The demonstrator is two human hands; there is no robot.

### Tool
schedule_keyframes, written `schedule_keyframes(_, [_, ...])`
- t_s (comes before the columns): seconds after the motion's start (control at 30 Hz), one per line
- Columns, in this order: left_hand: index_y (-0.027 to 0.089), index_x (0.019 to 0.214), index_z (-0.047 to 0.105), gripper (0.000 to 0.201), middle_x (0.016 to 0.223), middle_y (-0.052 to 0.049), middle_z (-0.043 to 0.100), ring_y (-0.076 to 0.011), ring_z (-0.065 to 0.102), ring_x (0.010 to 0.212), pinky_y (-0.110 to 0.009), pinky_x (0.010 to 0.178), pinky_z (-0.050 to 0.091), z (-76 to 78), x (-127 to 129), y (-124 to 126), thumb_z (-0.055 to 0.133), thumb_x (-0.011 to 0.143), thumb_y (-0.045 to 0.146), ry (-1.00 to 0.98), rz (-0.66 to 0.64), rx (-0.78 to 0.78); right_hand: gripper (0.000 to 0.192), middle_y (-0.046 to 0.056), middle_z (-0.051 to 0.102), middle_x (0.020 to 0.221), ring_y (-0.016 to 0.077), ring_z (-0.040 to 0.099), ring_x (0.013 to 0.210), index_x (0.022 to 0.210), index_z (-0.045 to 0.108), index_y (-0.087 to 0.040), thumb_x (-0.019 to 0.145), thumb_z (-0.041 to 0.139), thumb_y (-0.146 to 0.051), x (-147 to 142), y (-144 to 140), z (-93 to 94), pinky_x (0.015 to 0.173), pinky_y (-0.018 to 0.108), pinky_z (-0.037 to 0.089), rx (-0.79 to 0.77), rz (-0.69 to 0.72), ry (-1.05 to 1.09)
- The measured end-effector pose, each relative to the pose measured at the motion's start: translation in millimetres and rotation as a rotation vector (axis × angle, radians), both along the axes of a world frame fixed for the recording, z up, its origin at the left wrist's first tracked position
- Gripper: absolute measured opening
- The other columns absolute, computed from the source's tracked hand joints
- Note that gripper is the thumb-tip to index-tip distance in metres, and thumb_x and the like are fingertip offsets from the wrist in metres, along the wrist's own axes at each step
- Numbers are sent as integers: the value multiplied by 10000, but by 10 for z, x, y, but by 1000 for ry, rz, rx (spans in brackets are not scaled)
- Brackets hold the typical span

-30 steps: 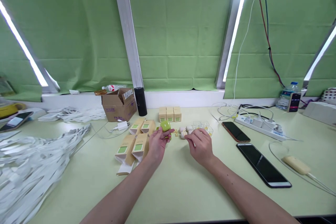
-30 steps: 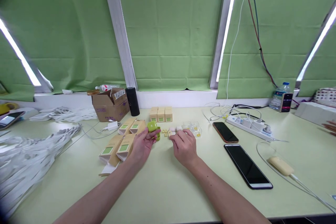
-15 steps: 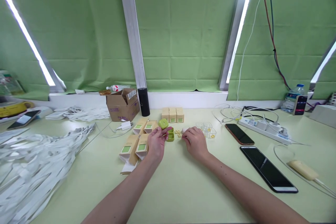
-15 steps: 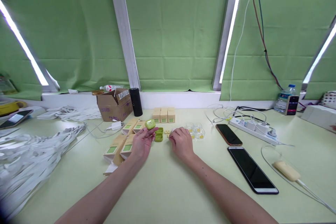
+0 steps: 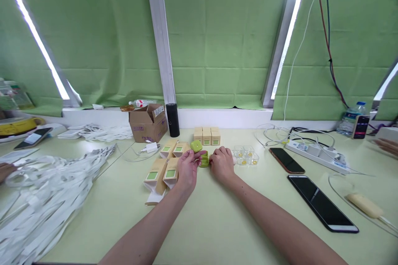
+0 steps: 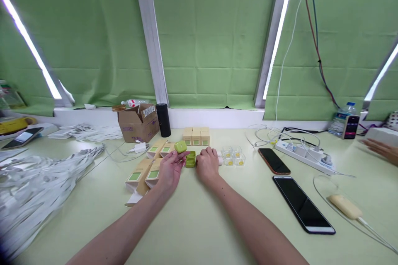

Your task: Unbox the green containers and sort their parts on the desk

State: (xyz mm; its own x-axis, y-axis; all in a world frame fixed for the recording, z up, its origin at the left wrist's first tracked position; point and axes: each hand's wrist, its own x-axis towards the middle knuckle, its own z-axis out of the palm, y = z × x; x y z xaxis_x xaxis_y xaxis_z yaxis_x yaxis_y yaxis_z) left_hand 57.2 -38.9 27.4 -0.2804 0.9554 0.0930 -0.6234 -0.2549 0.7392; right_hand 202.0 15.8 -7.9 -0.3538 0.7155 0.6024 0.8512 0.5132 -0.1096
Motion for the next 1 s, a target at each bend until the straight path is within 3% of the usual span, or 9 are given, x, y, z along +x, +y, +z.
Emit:
schedule_keyframes(0.27, [161, 804, 583, 266, 854, -156, 795, -165, 647, 642, -284, 622, 424, 13, 6, -7, 810, 772, 295, 24, -2, -2, 126, 102, 691, 895, 266, 498, 968, 832, 735, -195, 859, 656, -100, 123, -123, -33, 839, 398, 301, 3, 11, -33])
schedule_keyframes(0.47, [180, 789, 577, 318, 795, -105, 776, -159, 628, 643, -272, 615, 415, 108, -19, -11, 819, 754, 383, 178, 60, 11, 155, 63, 666, 820, 228, 523, 876, 788, 674, -192, 824, 629, -49, 410, -419, -79, 795, 370, 311, 9, 201, -21])
schedule_keyframes(0.57, [180, 806, 637, 285, 736, -61, 742, -168, 617, 655, -290, 647, 443, 189, -57, -33, 756, 819, 438, 486, 163, 61, 150, 55, 666, 805, 218, 534, 850, 792, 668, -191, 822, 629, -50, 470, -526, -55, 798, 357, 324, -12, 247, 22])
schedule_keyframes(0.67, [185, 838, 720, 223, 743, -52, 727, -205, 630, 726, -343, 732, 479, 276, -121, -69, 682, 889, 398, 940, 338, 152, 150, 49, 670, 797, 209, 546, 837, 789, 665, -186, 803, 635, -39, 466, -546, -26, 807, 353, 333, -27, 240, 48])
schedule_keyframes(0.8, [204, 892, 795, 204, 864, -92, 764, -276, 578, 950, -407, 863, 458, 406, -231, -120, 610, 940, 275, 1497, 592, 328, 148, 47, 675, 789, 208, 552, 832, 775, 662, -187, 802, 646, -43, 444, -509, -39, 810, 350, 337, -26, 238, 50])
schedule_keyframes(0.9, [224, 826, 812, 279, 849, -110, 763, -318, 513, 1017, -466, 895, 397, 531, -296, -154, 563, 946, 187, 1884, 624, 316, 149, 46, 683, 798, 206, 555, 834, 774, 662, -190, 810, 650, -46, 444, -494, -71, 813, 347, 341, -29, 241, 63])
schedule_keyframes(1.0, [219, 720, 796, 312, 836, -136, 759, -338, 502, 1032, -492, 883, 342, 639, -329, -166, 563, 902, 121, 2144, 563, 211, 147, 44, 686, 805, 207, 560, 842, 781, 666, -192, 810, 655, -48, 448, -494, -80, 815, 348, 341, -38, 238, 67])
